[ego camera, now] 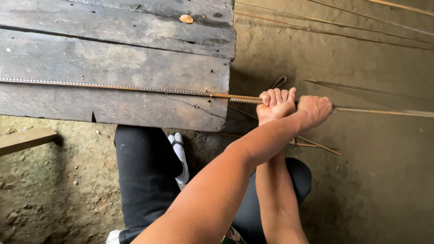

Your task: Bending metal rebar into rectangular stirrups using a manual bending tool on a wooden table

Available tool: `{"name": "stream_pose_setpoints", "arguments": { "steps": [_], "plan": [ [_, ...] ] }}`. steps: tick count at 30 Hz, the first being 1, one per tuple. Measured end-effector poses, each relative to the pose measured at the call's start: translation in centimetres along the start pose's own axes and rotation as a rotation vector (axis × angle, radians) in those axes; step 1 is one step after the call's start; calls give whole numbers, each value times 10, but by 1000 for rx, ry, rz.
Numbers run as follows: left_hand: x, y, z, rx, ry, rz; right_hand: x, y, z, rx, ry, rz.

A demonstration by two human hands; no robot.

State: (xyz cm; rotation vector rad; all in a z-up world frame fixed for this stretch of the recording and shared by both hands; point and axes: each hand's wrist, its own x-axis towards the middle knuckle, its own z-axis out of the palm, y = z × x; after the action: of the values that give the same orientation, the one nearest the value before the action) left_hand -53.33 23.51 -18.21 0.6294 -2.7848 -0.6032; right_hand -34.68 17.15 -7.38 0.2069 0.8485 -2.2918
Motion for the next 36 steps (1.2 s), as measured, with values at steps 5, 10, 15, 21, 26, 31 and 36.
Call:
{"name": "stream_pose_setpoints", "arguments": {
  "steps": [5, 10, 15, 21, 26, 31, 36],
  "plan": [
    [-75, 0, -109, 16, 341, 93, 2, 4, -9, -3, -72, 8],
    [-187, -122, -319, -237, 584, 409, 31, 14, -42, -792, -259, -304],
    [-276, -240, -345, -75, 557, 110, 23, 10, -12, 34, -44, -6],
    [-287, -230, -293, -104, 438, -43, 26, 9, -17, -6, -37, 1],
    [-270, -224, -264, -46, 534, -92, 30, 10, -26, 14, -80, 12],
    [-267, -225, -265, -68, 509, -113, 26, 9, -18, 27, -33, 14],
    [-266, -221, -264, -107, 487, -141, 29, 7, -23, 26, -19, 17]
  ]
}}
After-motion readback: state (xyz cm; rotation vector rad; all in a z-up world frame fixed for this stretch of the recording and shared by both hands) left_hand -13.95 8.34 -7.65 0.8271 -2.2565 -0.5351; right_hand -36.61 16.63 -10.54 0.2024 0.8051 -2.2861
